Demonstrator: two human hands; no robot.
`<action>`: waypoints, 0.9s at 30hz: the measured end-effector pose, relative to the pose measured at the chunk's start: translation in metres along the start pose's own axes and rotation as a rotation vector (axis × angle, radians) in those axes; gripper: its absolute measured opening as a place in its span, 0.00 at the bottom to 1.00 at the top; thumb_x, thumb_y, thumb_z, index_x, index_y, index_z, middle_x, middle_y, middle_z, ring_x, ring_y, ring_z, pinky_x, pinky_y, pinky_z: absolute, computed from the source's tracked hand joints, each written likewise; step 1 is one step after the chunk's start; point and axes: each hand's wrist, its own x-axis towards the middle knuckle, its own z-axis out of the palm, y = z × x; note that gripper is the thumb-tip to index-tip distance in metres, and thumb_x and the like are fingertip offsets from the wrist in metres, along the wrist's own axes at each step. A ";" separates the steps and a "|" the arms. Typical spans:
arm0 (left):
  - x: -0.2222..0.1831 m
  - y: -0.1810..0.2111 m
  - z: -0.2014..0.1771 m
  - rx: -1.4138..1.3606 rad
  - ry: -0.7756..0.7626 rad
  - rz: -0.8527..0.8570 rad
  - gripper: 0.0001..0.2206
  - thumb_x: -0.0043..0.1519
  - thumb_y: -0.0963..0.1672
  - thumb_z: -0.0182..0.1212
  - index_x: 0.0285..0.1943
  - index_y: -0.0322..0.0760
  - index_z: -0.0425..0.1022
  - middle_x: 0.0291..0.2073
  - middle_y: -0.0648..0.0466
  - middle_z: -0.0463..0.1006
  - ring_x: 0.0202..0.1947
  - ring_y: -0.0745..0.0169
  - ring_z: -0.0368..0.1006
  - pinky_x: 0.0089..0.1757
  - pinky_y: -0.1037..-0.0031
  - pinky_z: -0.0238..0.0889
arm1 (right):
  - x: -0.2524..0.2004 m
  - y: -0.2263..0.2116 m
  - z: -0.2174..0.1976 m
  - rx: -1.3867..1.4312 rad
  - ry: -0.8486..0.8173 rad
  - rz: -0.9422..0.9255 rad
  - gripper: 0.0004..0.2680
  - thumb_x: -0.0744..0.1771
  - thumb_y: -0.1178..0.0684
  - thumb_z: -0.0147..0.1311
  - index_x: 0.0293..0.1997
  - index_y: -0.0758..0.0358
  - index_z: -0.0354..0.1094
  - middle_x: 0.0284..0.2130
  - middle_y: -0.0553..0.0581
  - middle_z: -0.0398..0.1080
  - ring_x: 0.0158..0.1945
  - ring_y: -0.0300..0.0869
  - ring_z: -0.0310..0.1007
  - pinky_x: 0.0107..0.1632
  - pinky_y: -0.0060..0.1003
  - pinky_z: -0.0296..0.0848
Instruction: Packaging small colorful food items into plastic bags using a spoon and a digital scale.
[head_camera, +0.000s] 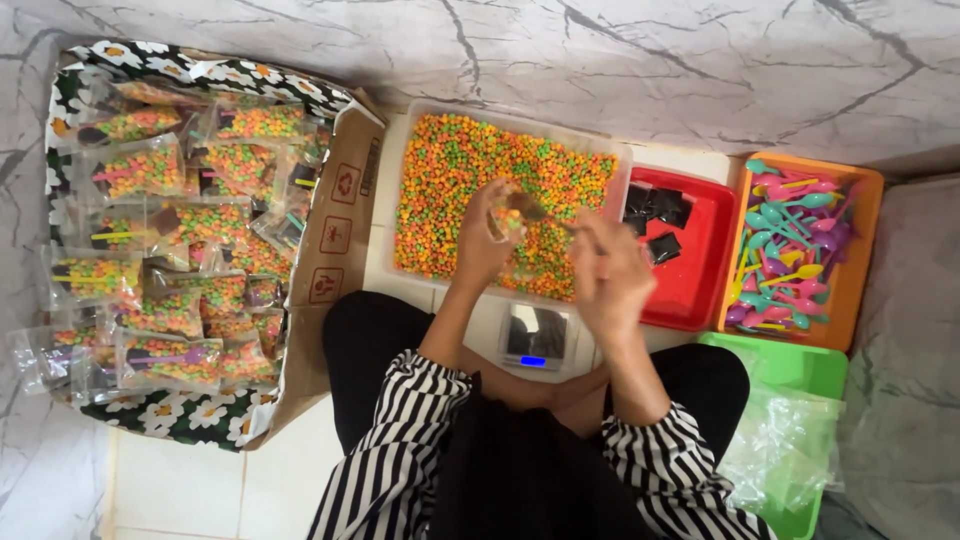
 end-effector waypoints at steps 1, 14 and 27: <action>0.000 -0.011 -0.004 -0.001 -0.002 0.000 0.33 0.58 0.36 0.67 0.73 0.38 0.59 0.61 0.40 0.67 0.67 0.28 0.58 0.61 0.33 0.54 | 0.004 0.004 -0.006 -0.002 0.001 0.000 0.07 0.68 0.58 0.59 0.51 0.60 0.78 0.37 0.52 0.78 0.37 0.42 0.79 0.40 0.34 0.78; -0.003 -0.034 -0.048 -0.639 -0.012 0.064 0.29 0.63 0.42 0.69 0.74 0.38 0.62 0.67 0.39 0.66 0.72 0.39 0.56 0.63 0.49 0.50 | -0.104 0.136 0.092 0.597 0.223 0.600 0.08 0.72 0.61 0.47 0.56 0.75 0.68 0.30 0.62 0.74 0.29 0.41 0.76 0.33 0.32 0.79; -0.008 -0.051 -0.050 0.058 0.000 0.141 0.35 0.57 0.34 0.69 0.74 0.41 0.61 0.62 0.43 0.66 0.66 0.34 0.61 0.60 0.39 0.56 | -0.087 0.147 0.075 0.765 0.234 0.872 0.08 0.71 0.60 0.53 0.55 0.70 0.71 0.28 0.66 0.74 0.23 0.46 0.78 0.23 0.33 0.80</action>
